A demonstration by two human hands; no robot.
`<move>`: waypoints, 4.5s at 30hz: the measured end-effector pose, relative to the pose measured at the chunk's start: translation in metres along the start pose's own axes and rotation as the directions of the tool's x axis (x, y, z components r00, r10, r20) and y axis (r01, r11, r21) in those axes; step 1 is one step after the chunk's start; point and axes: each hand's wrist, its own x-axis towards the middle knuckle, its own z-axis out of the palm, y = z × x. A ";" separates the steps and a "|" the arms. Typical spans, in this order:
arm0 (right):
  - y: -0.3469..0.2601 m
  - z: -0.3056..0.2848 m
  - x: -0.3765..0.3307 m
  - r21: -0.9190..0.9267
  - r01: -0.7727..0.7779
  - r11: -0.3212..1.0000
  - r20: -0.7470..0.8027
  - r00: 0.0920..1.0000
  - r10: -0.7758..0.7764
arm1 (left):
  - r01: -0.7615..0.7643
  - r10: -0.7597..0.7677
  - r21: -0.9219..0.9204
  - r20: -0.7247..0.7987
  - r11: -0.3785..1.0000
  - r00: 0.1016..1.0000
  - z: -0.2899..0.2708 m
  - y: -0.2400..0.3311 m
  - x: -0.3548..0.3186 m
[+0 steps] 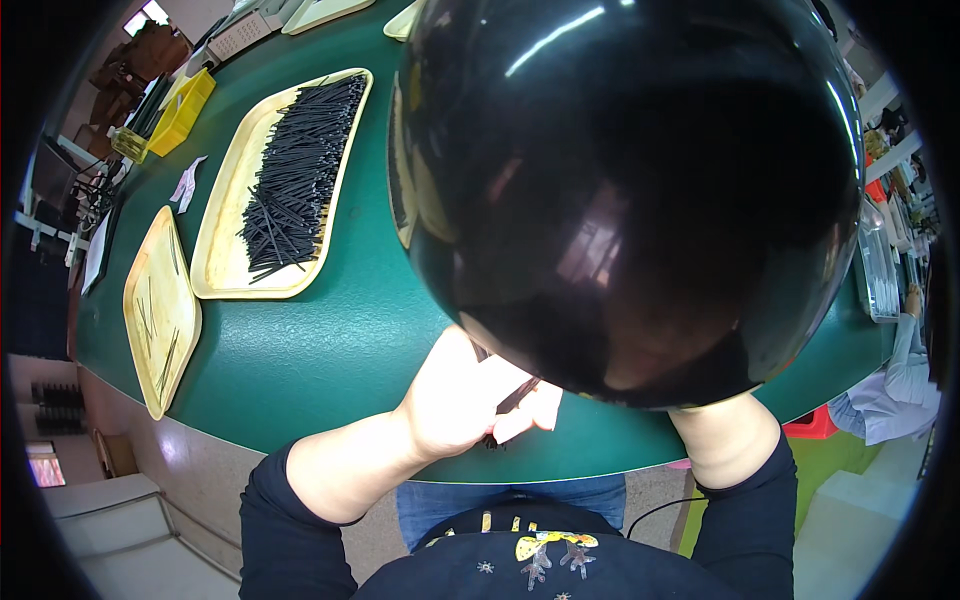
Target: The person takes a bundle of black bristles from a tray and sorts and aligns them by hand under a lamp.
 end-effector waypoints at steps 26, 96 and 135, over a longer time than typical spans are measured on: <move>0.006 -0.018 0.004 -0.275 0.089 0.957 0.094 0.993 -0.065 | -0.010 0.003 -0.064 -0.100 0.998 0.995 0.007 0.002 0.000; -0.001 -0.017 0.017 -0.298 0.133 0.945 0.007 0.991 -0.137 | -0.058 0.068 0.083 -0.125 0.995 0.990 0.000 0.001 0.001; 0.011 -0.016 0.002 -0.348 0.105 0.931 -0.032 0.992 -0.124 | 0.042 0.012 0.215 -0.245 0.976 0.970 0.013 0.010 0.004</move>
